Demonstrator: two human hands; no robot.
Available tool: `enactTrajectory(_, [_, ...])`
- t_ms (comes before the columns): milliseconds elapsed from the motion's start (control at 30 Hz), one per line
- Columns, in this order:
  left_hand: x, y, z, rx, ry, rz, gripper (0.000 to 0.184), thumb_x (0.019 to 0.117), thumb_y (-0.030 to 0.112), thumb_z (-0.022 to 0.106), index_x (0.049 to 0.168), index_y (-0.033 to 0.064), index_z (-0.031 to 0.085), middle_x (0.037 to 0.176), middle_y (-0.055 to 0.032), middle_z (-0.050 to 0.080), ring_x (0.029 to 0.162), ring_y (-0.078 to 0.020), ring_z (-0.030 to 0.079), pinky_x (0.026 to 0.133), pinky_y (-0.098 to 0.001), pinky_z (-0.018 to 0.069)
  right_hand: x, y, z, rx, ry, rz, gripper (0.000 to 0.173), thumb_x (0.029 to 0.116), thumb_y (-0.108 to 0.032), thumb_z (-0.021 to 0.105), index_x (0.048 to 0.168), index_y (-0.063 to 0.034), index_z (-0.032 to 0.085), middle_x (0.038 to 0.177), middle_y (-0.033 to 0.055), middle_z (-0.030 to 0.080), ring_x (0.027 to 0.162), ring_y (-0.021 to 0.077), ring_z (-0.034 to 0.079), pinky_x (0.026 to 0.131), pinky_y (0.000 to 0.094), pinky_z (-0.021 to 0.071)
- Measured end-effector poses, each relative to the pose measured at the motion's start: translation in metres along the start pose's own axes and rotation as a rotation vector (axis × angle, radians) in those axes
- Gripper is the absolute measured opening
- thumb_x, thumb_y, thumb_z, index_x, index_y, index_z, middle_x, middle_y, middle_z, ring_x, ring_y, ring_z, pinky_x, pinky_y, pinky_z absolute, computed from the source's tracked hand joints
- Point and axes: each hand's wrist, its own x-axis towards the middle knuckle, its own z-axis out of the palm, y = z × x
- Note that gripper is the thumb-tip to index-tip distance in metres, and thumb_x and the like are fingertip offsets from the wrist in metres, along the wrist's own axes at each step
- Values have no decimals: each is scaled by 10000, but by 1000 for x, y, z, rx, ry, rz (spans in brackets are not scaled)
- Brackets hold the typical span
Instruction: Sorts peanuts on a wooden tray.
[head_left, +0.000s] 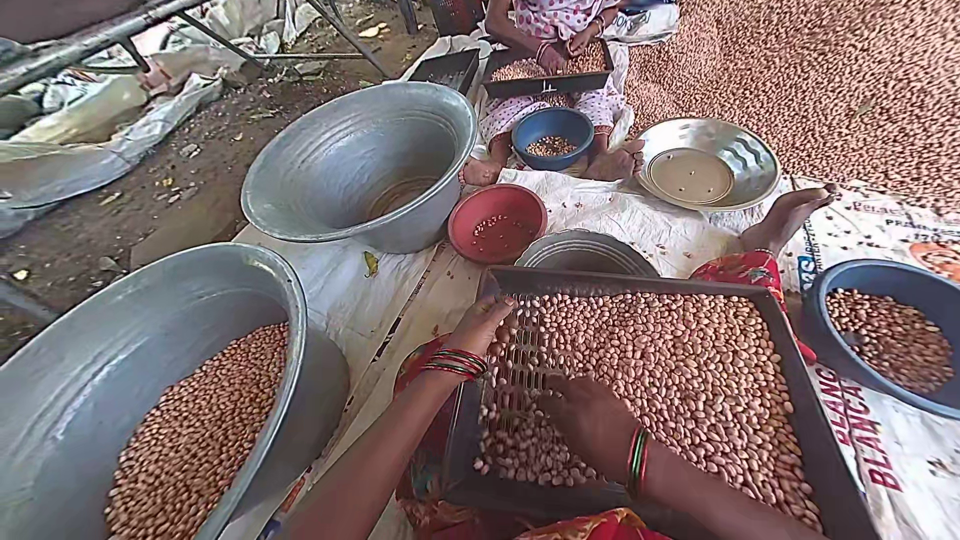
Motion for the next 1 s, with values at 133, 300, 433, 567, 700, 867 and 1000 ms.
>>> enactTrajectory(133, [8,-5,2,378,-82,179,184,1088,131,487,1121,-11,601,721,25,511,534,-9,451,520,-160,391,-17,34,-37,26,7,108,261,989,6,542,1161,44,735,1128,263,734,1035,483,711,869,636,545])
enactTrajectory(300, [24,-6,32,1142,-289,241,377,1111,201,396,1379,18,588,1290,-233,652,1225,-377,619,1048,-564,443,-32,28,-60,57,-288,333,331,1071,-75,466,1318,20,665,1222,286,693,1110,482,686,935,636,517])
enactTrajectory(433, [37,-11,64,1483,-308,179,381,1119,170,335,1406,23,537,1289,-269,642,1230,-452,609,994,-614,464,-36,27,-58,90,-299,332,337,1072,-74,458,1330,18,654,1272,266,683,1153,460,678,969,621,511])
enactTrajectory(567, [27,-7,77,1537,-270,106,370,1097,69,333,1408,-9,516,1282,-285,635,1223,-469,608,962,-610,490,-28,33,-57,80,-107,255,313,1051,-54,482,1255,49,696,1194,264,715,1100,445,704,946,592,536])
enactTrajectory(700, [34,-14,68,1355,-239,83,393,1111,187,364,1429,-3,494,1330,-268,621,1274,-424,592,1048,-590,445,26,47,-57,0,19,284,334,1061,-70,448,1262,50,686,1232,275,694,1159,443,673,982,582,509])
enactTrajectory(867, [28,-16,35,217,-73,140,150,1085,75,422,1080,-1,551,651,-2,450,489,-67,427,480,-199,380,94,55,-55,-140,-204,451,376,1098,-122,383,1383,15,586,1389,284,584,1274,466,584,1024,618,452])
enactTrajectory(1000, [11,-18,21,-430,-56,9,338,1127,197,245,910,112,491,566,46,484,390,-11,376,374,-148,294,109,47,-55,-240,-305,559,399,1097,-100,354,1446,21,506,1435,289,547,1297,483,560,1023,632,442])
